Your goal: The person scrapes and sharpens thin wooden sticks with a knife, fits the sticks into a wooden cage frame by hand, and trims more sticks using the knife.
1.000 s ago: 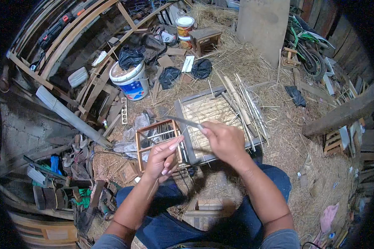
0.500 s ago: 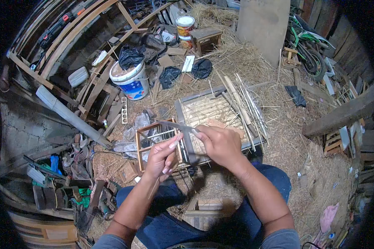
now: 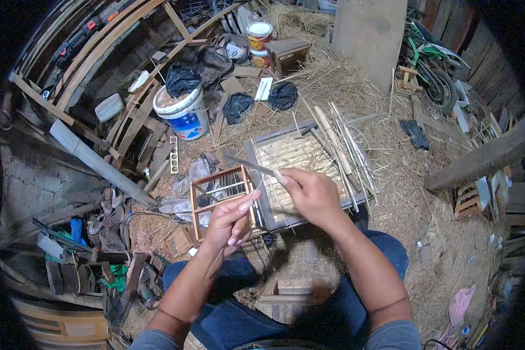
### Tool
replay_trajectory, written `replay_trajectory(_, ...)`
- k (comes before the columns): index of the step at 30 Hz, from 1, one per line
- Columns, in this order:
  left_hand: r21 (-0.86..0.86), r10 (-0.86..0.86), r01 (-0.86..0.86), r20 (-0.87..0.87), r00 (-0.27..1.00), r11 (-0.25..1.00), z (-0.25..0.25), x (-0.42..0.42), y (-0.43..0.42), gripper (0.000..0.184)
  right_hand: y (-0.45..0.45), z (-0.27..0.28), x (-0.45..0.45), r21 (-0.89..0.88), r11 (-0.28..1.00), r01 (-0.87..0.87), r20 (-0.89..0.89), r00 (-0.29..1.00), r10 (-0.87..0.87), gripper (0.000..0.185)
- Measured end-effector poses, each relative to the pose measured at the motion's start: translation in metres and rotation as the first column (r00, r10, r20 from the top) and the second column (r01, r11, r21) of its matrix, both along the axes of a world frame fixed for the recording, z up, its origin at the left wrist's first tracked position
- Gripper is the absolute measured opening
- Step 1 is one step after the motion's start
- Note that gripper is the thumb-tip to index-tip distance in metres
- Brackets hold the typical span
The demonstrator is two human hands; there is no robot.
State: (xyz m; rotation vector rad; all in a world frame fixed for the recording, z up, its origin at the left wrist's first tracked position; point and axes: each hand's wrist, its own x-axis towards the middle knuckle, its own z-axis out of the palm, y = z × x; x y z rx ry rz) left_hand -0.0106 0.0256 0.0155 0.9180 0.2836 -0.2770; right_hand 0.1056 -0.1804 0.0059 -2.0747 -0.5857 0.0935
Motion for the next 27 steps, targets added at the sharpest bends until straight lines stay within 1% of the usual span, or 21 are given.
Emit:
replay_trajectory(1, -0.001, 0.0, 0.0, 0.004, 1.0, 1.0, -0.002, 0.001, 0.002, 0.042, 0.001, -0.007, 0.004, 0.218, 0.973, -0.071, -0.141, 0.985, 0.104, 0.038)
replay_trajectory(2, -0.09, -0.028, 0.029, 0.018, 0.999, 0.995, -0.007, 0.001, 0.004, 0.041, 0.001, -0.009, 0.003, 0.217, 0.973, -0.073, -0.14, 0.985, 0.105, 0.038)
replay_trajectory(3, -0.179, -0.056, 0.061, 0.032, 0.998, 0.982, -0.008, 0.0, 0.004, 0.041, 0.004, -0.002, -0.001, 0.369, 0.922, -0.116, -0.307, 0.921, 0.238, 0.041)
replay_trajectory(4, -0.179, -0.058, 0.062, 0.028, 0.998, 0.982, -0.009, 0.0, 0.004, 0.041, 0.005, 0.001, -0.004, 0.517, 0.847, -0.12, -0.439, 0.813, 0.383, 0.044)
replay_trajectory(6, -0.165, -0.064, 0.066, 0.018, 0.998, 0.984, -0.008, 0.0, 0.003, 0.047, 0.003, -0.003, 0.002, 0.526, 0.84, -0.136, -0.434, 0.806, 0.402, 0.045)
replay_trajectory(10, -0.128, -0.051, 0.054, 0.029, 0.998, 0.99, -0.008, -0.003, 0.003, 0.047, -0.001, -0.009, 0.012, 0.521, 0.851, -0.067, -0.475, 0.805, 0.355, 0.042)
replay_trajectory(12, -0.067, -0.027, 0.027, -0.001, 1.0, 0.997, -0.006, -0.005, 0.003, 0.047, 0.003, -0.013, 0.009, 0.492, 0.868, -0.058, -0.391, 0.877, 0.28, 0.041)
replay_trajectory(13, -0.067, -0.026, 0.026, -0.001, 1.0, 0.997, -0.004, -0.004, 0.002, 0.047, -0.001, -0.016, 0.01, 0.306, 0.944, -0.125, -0.303, 0.927, 0.221, 0.038)
replay_trajectory(14, -0.017, 0.015, -0.015, 0.007, 1.0, 1.0, -0.002, -0.003, 0.0, 0.046, -0.001, -0.017, 0.004, 0.306, 0.943, -0.126, -0.302, 0.927, 0.222, 0.038)
replay_trajectory(15, 0.032, 0.057, -0.058, 0.018, 0.998, 0.998, -0.002, -0.002, -0.001, 0.045, 0.001, -0.012, -0.008, 0.184, 0.973, -0.14, -0.111, 0.981, 0.162, 0.037)
replay_trajectory(16, 0.032, 0.06, -0.06, 0.019, 0.998, 0.998, -0.004, -0.002, -0.001, 0.045, 0.003, -0.006, -0.02, 0.059, 0.99, -0.126, 0.093, 0.988, 0.121, 0.035)
replay_trajectory(17, 0.065, 0.077, -0.078, 0.024, 0.997, 0.995, -0.008, -0.002, 0.0, 0.044, 0.005, 0.005, -0.031, -0.033, 0.986, -0.161, 0.1, 0.982, 0.163, 0.03)
replay_trajectory(18, 0.1, 0.094, -0.096, 0.029, 0.995, 0.99, -0.011, -0.001, 0.002, 0.044, 0.006, 0.009, -0.037, -0.087, 0.983, -0.165, 0.186, 0.966, 0.178, 0.027)
replay_trajectory(20, 0.134, 0.099, -0.102, 0.028, 0.995, 0.986, -0.014, -0.004, 0.002, 0.044, 0.008, -0.005, -0.03, -0.024, 0.997, -0.068, 0.32, 0.945, 0.072, 0.024)
replay_trajectory(21, 0.16, 0.106, -0.112, 0.044, 0.993, 0.981, -0.01, -0.004, 0.0, 0.043, 0.006, -0.005, -0.024, -0.026, 0.997, -0.069, 0.317, 0.945, 0.074, 0.024)
replay_trajectory(23, 0.191, 0.103, -0.115, 0.073, 0.992, 0.975, -0.007, -0.003, -0.001, 0.041, 0.001, 0.0, -0.01, -0.061, 0.997, 0.044, 0.366, 0.93, -0.019, 0.022)
replay_trajectory(24, 0.191, 0.101, -0.114, 0.079, 0.992, 0.975, -0.007, -0.003, -0.001, 0.041, 0.002, 0.005, -0.016, -0.06, 0.997, 0.047, 0.371, 0.928, -0.021, 0.022)
replay_trajectory(26, 0.134, 0.06, -0.067, 0.059, 0.996, 0.989, -0.007, -0.005, 0.002, 0.04, 0.007, 0.013, -0.036, -0.098, 0.987, -0.124, 0.38, 0.912, 0.153, 0.02)
replay_trajectory(27, 0.102, 0.046, -0.053, 0.069, 0.997, 0.993, -0.007, -0.004, 0.003, 0.041, 0.007, 0.012, -0.035, -0.13, 0.985, -0.109, 0.354, 0.923, 0.149, 0.02)
